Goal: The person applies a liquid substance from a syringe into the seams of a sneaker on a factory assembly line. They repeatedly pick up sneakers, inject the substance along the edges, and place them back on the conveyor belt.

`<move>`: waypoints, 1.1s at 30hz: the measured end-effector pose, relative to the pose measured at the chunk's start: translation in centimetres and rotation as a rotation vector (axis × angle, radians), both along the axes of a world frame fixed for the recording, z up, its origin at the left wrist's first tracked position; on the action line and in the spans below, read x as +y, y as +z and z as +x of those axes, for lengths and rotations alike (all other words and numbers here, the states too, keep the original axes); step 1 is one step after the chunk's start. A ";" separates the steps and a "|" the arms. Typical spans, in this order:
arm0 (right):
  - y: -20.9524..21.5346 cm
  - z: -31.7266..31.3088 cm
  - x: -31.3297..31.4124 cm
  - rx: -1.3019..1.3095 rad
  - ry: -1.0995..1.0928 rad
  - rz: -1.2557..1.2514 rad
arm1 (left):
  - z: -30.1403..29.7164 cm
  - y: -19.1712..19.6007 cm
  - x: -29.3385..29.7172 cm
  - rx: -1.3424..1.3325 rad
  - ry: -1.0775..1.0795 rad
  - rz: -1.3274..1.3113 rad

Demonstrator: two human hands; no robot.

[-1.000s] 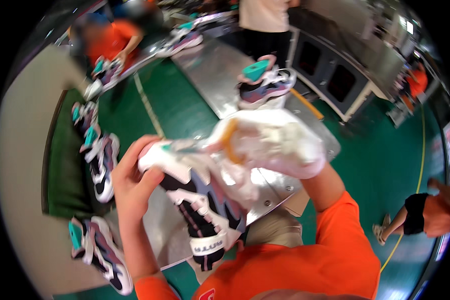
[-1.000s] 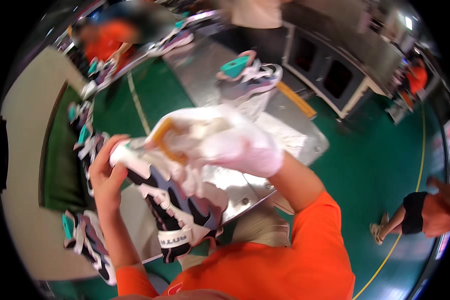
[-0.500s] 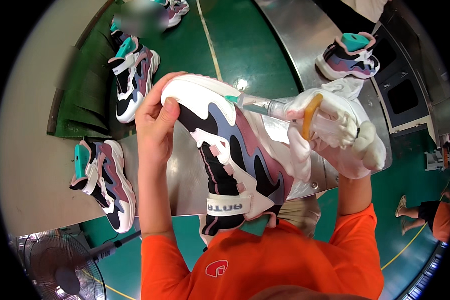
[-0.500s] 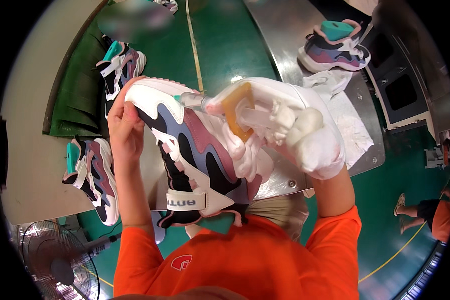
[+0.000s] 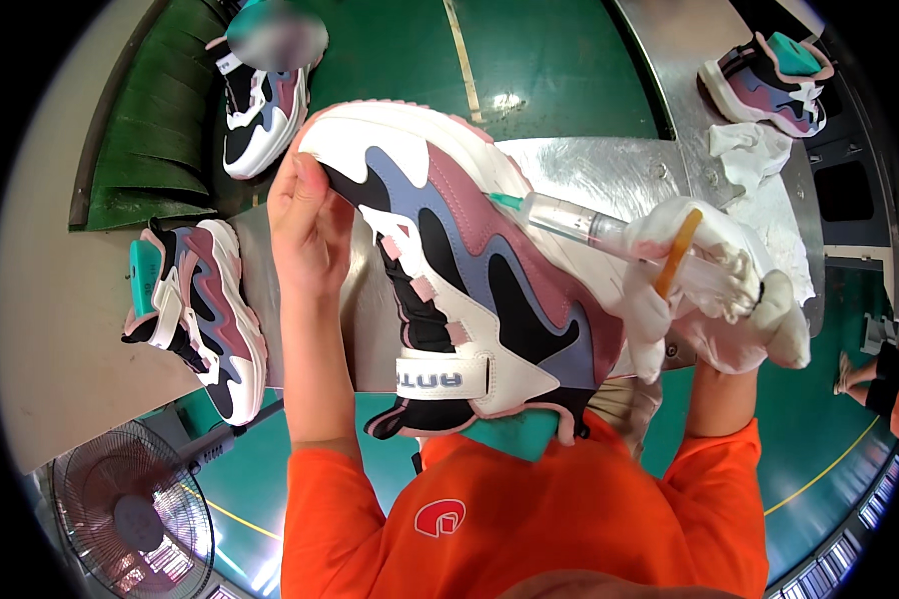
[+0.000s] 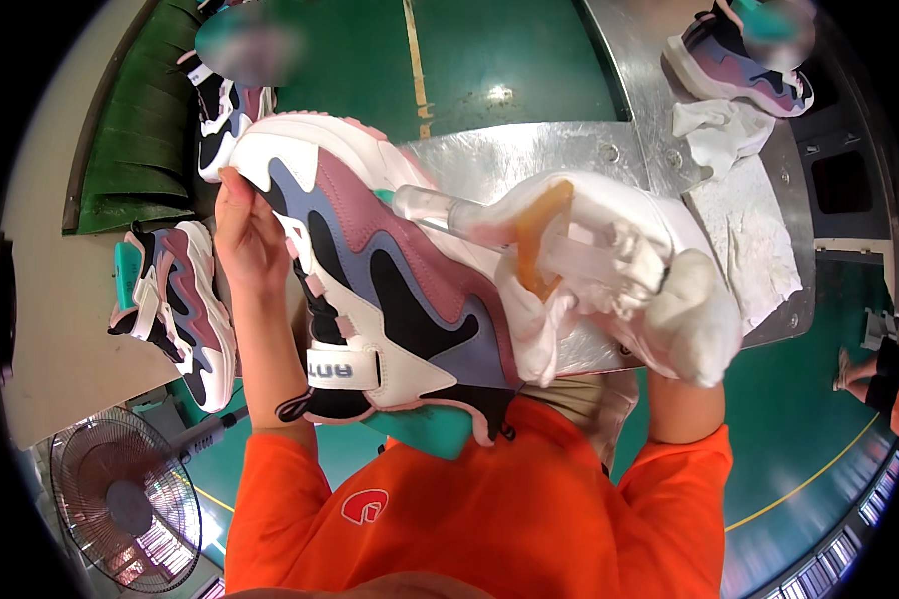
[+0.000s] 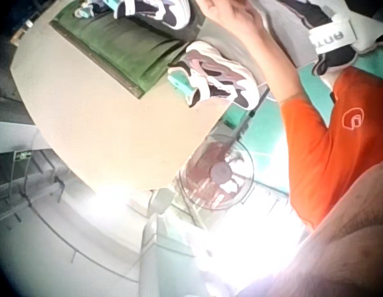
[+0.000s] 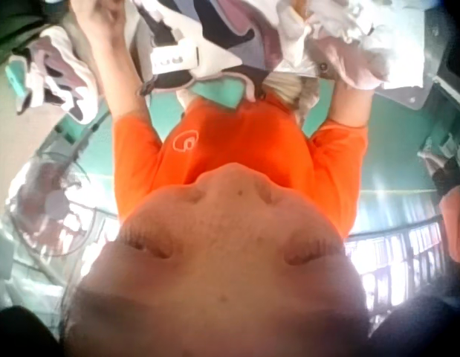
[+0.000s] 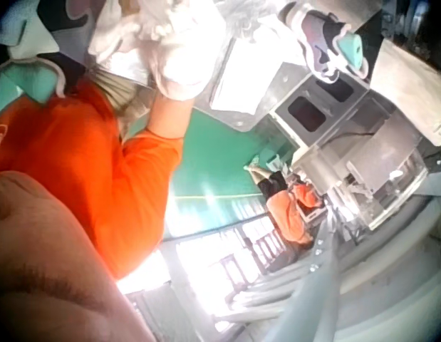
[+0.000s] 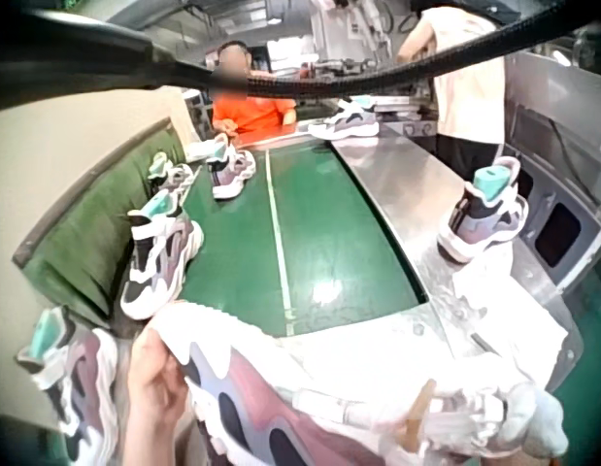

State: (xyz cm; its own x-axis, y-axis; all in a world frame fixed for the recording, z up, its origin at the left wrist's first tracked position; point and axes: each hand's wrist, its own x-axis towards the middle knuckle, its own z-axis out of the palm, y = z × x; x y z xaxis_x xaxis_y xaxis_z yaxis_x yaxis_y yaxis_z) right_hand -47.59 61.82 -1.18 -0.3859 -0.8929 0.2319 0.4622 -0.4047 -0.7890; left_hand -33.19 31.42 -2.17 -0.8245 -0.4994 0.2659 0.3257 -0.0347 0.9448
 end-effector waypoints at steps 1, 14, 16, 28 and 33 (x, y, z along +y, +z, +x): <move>-0.2 0.0 0.2 -0.002 -0.004 0.005 | 0.1 0.0 0.1 -0.015 0.009 0.002; 0.3 1.1 4.9 0.079 -0.077 0.068 | 0.3 -1.3 -0.2 0.064 -0.070 0.203; 0.5 1.4 5.7 0.089 -0.089 0.075 | 0.6 -1.4 -0.5 0.022 -0.017 0.181; 0.5 4.0 9.0 0.084 -0.202 0.071 | 0.8 -0.8 0.6 -0.080 0.147 0.215; -0.3 5.3 10.9 0.039 -0.294 0.032 | 0.7 -0.6 1.1 -0.123 0.226 0.207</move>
State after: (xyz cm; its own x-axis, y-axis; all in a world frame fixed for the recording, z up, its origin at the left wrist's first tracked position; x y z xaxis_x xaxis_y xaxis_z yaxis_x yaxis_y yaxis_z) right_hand -42.34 72.77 -1.50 -0.6208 -0.7510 0.2250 0.2978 -0.4913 -0.8185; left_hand -32.49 32.50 -2.75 -0.7066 -0.7062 0.0451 0.2310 -0.1699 0.9580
